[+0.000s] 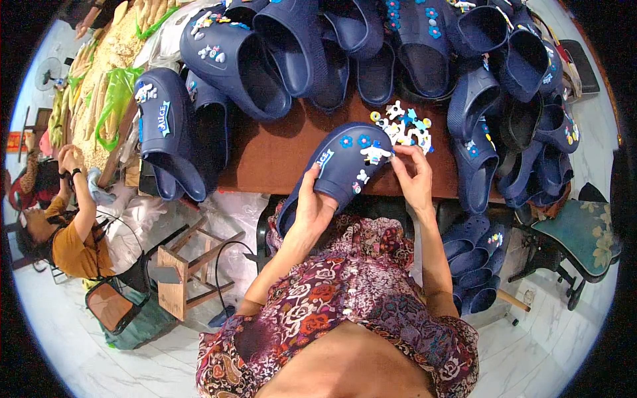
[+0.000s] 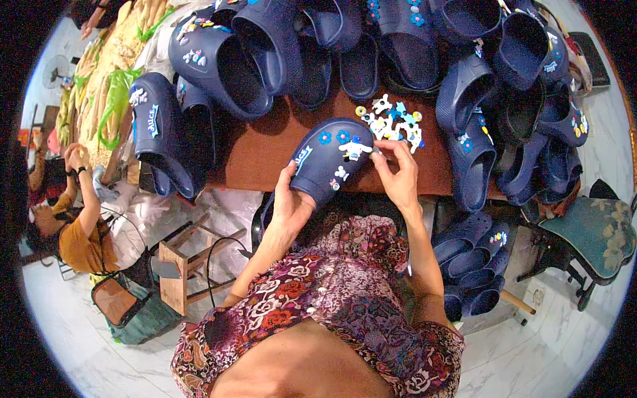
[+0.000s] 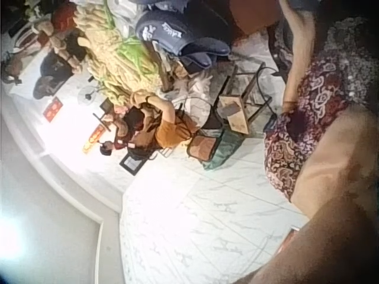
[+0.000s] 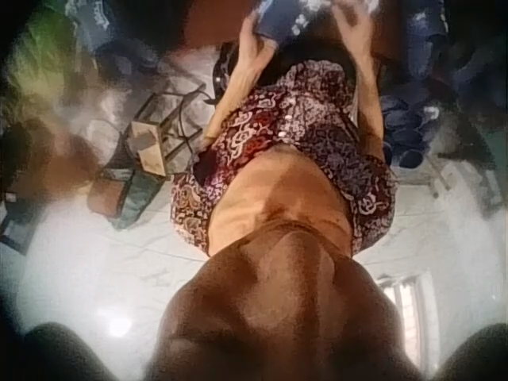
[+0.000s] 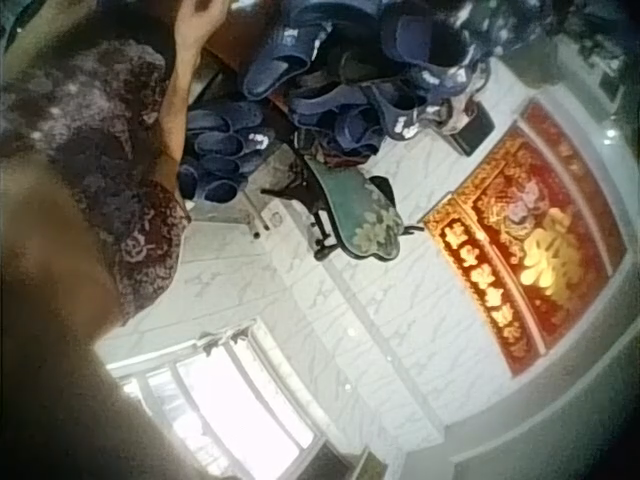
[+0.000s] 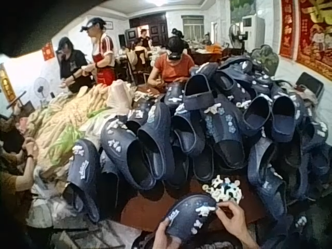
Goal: Attaching decorative charms to the holes of blue clog shoes.
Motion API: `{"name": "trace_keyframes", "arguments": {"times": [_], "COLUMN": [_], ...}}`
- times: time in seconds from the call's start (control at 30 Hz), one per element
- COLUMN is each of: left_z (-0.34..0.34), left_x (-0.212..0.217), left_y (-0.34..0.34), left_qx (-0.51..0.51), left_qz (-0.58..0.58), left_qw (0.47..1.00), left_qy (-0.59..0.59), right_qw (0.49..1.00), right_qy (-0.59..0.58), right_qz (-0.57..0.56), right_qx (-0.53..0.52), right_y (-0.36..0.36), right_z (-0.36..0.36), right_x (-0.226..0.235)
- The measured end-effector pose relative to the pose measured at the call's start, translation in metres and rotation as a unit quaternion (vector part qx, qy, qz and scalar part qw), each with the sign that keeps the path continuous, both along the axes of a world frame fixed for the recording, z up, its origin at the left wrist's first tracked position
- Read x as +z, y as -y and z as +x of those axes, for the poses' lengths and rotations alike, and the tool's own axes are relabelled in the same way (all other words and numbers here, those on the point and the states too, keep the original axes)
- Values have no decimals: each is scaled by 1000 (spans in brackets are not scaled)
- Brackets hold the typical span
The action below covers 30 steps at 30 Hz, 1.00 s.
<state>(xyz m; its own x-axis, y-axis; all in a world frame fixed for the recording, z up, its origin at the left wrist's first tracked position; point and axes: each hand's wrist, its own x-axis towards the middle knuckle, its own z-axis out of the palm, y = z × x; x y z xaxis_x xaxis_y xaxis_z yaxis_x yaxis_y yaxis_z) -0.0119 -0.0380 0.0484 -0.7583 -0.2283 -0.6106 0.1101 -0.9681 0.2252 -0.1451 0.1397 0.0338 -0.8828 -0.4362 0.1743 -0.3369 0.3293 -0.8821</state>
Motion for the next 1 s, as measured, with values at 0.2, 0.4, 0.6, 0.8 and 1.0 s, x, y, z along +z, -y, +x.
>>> {"name": "trace_keyframes", "arguments": {"times": [0.2, 0.4, 0.6, 0.8, 1.0], "left_z": [1, 2, 1, 1, -1], "left_x": [-6, -16, -15, -17, -12], "left_y": [4, 4, 3, 3, 3], "left_qx": [-63, -72, -69, -66, -65], "left_qz": [-24, -23, -28, -23, -29], "left_qw": [996, 996, 997, 997, 997], "left_qy": [-65, -36, -35, -35, -35], "right_qw": [995, 996, 996, 998, 998], "right_qy": [-80, -69, -80, -61, -56], "right_qz": [22, 34, 35, 22, 24], "right_qx": [55, 35, 0, -10, -15], "right_y": [19, 26, 29, 31, 32], "right_z": [2, 5, 10, 11, 11], "right_x": [13, 3, -1, -1, 1]}}
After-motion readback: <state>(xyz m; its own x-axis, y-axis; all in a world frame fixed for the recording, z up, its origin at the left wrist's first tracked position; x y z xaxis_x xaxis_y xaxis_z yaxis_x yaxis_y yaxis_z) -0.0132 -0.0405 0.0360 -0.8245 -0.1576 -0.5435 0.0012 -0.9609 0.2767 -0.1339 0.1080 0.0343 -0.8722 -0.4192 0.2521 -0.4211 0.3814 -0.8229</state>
